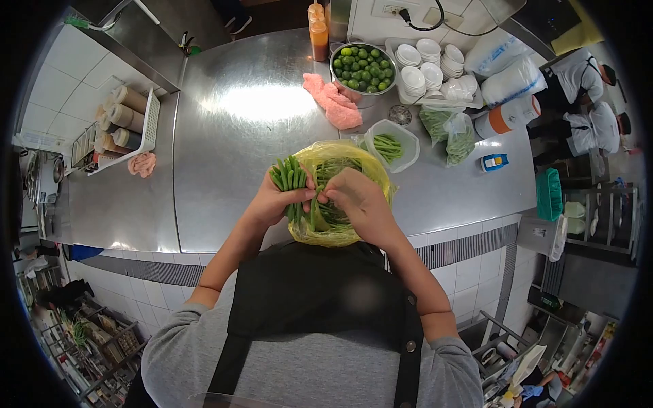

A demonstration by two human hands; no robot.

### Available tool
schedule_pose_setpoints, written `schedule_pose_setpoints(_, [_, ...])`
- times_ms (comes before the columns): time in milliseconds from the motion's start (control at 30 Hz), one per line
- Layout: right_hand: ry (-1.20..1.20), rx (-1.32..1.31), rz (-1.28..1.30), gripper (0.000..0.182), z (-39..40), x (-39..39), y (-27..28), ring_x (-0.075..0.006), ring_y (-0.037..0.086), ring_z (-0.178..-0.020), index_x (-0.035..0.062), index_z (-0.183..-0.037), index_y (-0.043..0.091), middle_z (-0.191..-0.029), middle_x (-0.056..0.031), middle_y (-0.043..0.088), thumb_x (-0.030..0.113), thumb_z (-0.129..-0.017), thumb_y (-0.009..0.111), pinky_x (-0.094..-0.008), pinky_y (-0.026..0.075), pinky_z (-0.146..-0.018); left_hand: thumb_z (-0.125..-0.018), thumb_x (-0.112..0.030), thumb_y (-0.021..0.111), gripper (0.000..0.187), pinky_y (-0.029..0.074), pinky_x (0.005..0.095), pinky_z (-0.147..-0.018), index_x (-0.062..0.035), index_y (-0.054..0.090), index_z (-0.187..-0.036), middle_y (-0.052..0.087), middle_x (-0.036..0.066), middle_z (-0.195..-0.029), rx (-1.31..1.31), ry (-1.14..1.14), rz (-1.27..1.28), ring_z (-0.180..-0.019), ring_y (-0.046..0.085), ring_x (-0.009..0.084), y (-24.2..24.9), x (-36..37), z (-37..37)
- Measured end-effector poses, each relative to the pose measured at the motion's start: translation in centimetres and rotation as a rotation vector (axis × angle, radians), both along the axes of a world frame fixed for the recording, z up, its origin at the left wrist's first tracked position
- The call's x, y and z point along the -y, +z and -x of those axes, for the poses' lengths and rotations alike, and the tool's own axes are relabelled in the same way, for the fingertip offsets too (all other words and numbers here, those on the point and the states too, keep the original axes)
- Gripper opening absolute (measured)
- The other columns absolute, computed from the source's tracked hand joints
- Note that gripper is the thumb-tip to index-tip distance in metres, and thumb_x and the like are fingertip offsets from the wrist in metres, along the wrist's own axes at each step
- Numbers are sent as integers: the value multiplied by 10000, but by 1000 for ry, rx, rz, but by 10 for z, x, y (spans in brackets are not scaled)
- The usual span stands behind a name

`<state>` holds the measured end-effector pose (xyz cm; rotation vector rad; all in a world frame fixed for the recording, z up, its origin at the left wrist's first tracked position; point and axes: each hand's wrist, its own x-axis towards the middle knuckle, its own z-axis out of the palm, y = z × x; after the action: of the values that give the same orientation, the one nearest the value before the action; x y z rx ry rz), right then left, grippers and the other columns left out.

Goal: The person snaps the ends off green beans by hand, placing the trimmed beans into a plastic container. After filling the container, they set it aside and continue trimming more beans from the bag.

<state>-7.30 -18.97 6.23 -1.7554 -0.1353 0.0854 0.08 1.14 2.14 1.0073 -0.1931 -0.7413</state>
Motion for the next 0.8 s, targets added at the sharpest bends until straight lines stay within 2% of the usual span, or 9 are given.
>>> schedule_pose_setpoints(67, [-43,-79,-199,21,5,3,1,-71,551,-773,13,-963,614,-903,-13,610,17,-977,599,-214,457,-730,-846,70,689,134,560,273,-597,-8,623,-933,686,121,-873,74,-21,-27,-739,702,189,2,1,-1])
schedule_pose_setpoints(200, [-99,-96,-248,48,6,15,-8,-65,561,-782,10,-970,651,-932,-20,632,0,-962,605,-209,458,-731,-867,21,708,102,560,277,-639,2,643,-943,737,161,-914,4,26,-81,-695,675,149,-7,5,-5])
schedule_pose_setpoints(267, [-214,-121,-164,79,1,17,-11,-56,584,-814,5,-975,680,-976,-39,651,-20,-958,607,-208,466,-749,-873,63,661,113,568,275,-627,-7,630,-956,728,189,-941,1,86,-67,-752,702,188,-11,3,-6])
schedule_pose_setpoints(333, [-265,-137,-76,55,-4,21,-32,-126,646,-832,17,-928,689,-940,-29,685,-5,-880,672,-272,494,-776,-879,49,663,134,573,278,-641,-17,622,-989,728,196,-958,-14,90,-39,-764,701,187,-12,0,-5])
schedule_pose_setpoints(400, [-201,233,382,139,-6,25,-48,-264,676,-872,5,-932,687,-987,-101,684,-59,-815,649,-353,518,-819,-889,32,659,158,580,289,-665,-28,608,-1026,725,192,-974,-88,91,40,-792,705,190,-12,-3,-5])
schedule_pose_setpoints(433, [-194,230,384,139,-3,26,-52,-264,676,-872,5,-932,687,-987,-101,684,-59,-815,649,-353,518,-819,-891,-8,671,201,590,299,-701,-46,586,-1069,720,181,-993,-119,83,56,-790,697,192,-13,-6,-4])
schedule_pose_setpoints(500, [-84,-22,418,141,4,25,-55,-381,649,-958,-1,-931,690,-1008,-171,657,-29,-804,633,-428,512,-873,-892,-25,682,222,598,318,-717,-42,577,-1088,716,187,-1002,-204,85,85,-803,700,200,-13,-10,-3])
schedule_pose_setpoints(600, [94,-196,709,106,13,22,-59,-386,645,-966,-4,-916,691,-971,-189,644,38,-844,625,-446,509,-877,-895,-55,692,272,611,350,-747,-40,558,-1131,704,177,-996,-305,41,129,-825,704,216,-18,-16,1])
schedule_pose_setpoints(800, [205,-266,811,136,12,16,-53,-394,650,-957,-6,-914,695,-969,-199,645,93,-846,630,-475,511,-872,-904,-70,694,364,619,380,-792,-33,529,-1227,665,128,-962,-440,5,162,-853,705,226,-24,-11,12])
